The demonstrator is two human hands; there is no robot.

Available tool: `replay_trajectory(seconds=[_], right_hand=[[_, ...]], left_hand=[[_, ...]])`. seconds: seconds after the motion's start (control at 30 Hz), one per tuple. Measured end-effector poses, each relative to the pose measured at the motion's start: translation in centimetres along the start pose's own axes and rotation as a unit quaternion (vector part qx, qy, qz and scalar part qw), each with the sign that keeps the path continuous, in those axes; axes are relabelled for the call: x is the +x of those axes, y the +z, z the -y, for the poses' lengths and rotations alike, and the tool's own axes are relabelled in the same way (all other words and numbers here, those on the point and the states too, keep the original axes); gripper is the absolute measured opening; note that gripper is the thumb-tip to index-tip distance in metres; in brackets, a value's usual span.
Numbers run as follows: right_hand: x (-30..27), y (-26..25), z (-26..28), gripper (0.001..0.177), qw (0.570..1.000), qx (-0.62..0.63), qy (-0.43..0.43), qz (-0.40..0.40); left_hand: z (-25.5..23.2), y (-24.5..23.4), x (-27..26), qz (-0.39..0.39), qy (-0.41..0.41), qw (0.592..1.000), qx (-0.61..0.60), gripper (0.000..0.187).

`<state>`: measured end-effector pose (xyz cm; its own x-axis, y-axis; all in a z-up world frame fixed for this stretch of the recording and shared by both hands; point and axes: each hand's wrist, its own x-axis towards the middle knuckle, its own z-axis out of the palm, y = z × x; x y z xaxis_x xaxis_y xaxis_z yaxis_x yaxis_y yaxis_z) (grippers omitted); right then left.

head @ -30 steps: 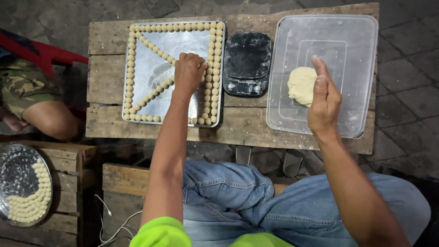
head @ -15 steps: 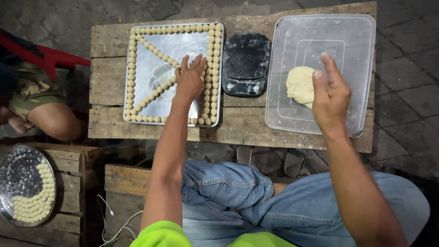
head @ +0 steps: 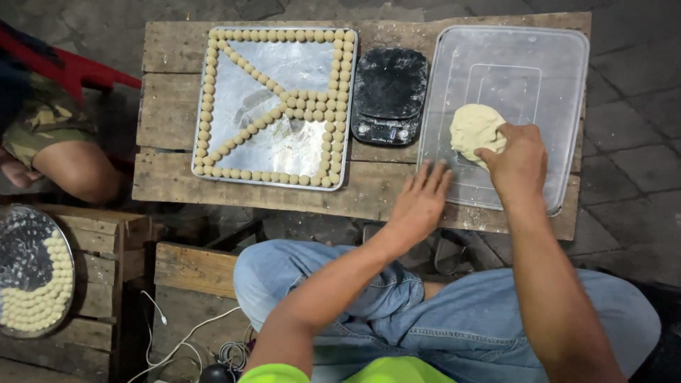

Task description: The person repeatedly pinches small portions of dough from a larger mass, weighs each piece on a digital scale, rolls it into a ball between their palms, and places it onto a metal tray. The tray is gradually filled with uniform dough balls arranged in a square border and a central X pattern.

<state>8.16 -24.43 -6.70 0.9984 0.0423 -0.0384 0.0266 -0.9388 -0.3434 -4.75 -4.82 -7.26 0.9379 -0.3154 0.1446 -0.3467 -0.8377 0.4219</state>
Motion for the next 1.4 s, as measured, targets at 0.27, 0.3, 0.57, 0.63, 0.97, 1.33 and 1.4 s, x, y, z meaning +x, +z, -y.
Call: replay_trajectory(seconds=[0.27,0.3,0.57,0.63,0.97,1.33,1.4], right_hand=[[-2.3,-2.7,4.0,0.063,0.999,0.032,-0.014,-0.010],[-2.3,-2.3,3.8,0.063,0.999,0.030,-0.014,-0.009],[-1.0,2.4,-0.4,0.031,0.995,0.033,-0.055,-0.081],[-1.1,2.0,0.0,0.029,0.993,0.063,-0.045,-0.086],[-1.0,-0.4,0.2,0.027,0.991,0.132,0.009,-0.018],[-3.4,-7.6,4.8,0.028,0.976,0.217,0.027,0.010],[-4.0,-8.7,5.6,0.026,0.959,0.281,0.030,0.014]], left_hand=[[1.7,6.2,0.3,-0.077,0.022,0.993,0.083,0.066],[1.7,6.1,0.2,-0.077,0.021,0.994,0.081,0.066],[1.7,6.2,0.5,-0.138,0.043,0.982,0.122,0.057],[1.3,5.1,0.6,-0.151,0.044,0.980,0.123,0.049],[1.9,7.5,0.8,-0.160,0.043,0.979,0.116,0.048],[1.6,4.9,1.1,-0.019,0.038,0.991,0.130,0.058],[1.6,4.2,1.0,0.108,0.039,0.983,0.142,0.070]])
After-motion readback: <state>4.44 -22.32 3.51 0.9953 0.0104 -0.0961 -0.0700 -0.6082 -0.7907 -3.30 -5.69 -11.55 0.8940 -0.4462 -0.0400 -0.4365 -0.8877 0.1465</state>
